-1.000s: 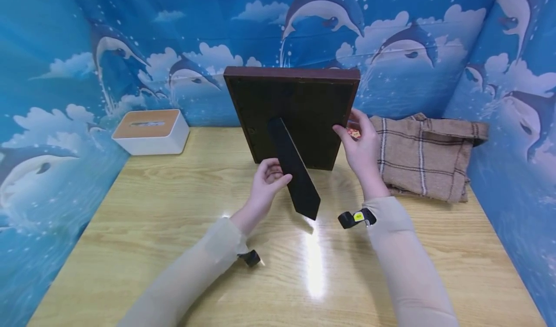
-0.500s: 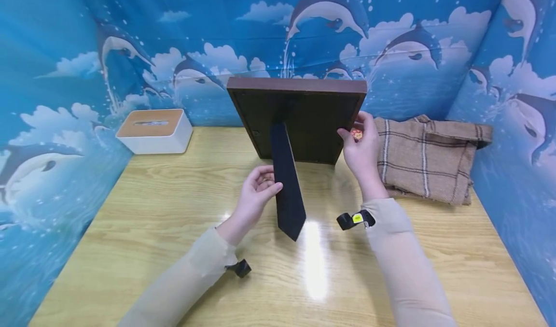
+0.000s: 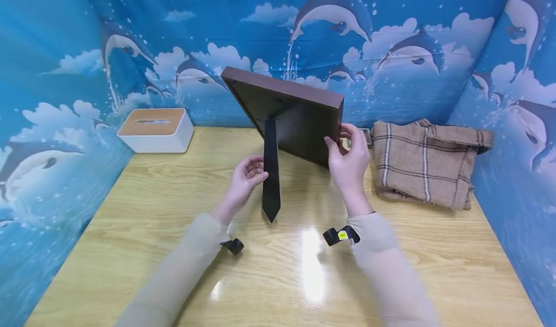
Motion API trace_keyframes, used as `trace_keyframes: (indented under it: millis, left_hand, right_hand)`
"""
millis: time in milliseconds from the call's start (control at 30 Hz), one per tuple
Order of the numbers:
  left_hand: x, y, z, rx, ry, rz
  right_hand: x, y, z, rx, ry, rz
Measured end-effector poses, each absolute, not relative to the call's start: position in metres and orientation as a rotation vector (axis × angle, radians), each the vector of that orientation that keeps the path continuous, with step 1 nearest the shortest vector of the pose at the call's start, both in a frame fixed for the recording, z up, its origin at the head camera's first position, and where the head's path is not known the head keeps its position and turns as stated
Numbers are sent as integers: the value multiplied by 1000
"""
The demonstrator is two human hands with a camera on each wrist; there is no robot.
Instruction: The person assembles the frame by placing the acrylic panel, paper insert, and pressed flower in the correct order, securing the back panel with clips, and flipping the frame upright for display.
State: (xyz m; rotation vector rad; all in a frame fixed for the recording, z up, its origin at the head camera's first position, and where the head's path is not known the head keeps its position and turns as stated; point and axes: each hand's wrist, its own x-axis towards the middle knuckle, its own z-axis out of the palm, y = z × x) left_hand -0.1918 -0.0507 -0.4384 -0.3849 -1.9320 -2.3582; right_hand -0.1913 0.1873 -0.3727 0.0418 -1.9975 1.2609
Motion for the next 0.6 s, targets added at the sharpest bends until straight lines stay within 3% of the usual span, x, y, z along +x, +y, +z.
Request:
trace_keyframes:
  millis: [333,600]
  left_hand:
    - [-231,-87,-442,-572,-2042,-2330]
    - [-234,-103,-454,-526,-2039,-2464]
  right_hand:
    - [-173,151,-377,125,-1877,1144]
    - [-163,139,-385,213,-1907,1035]
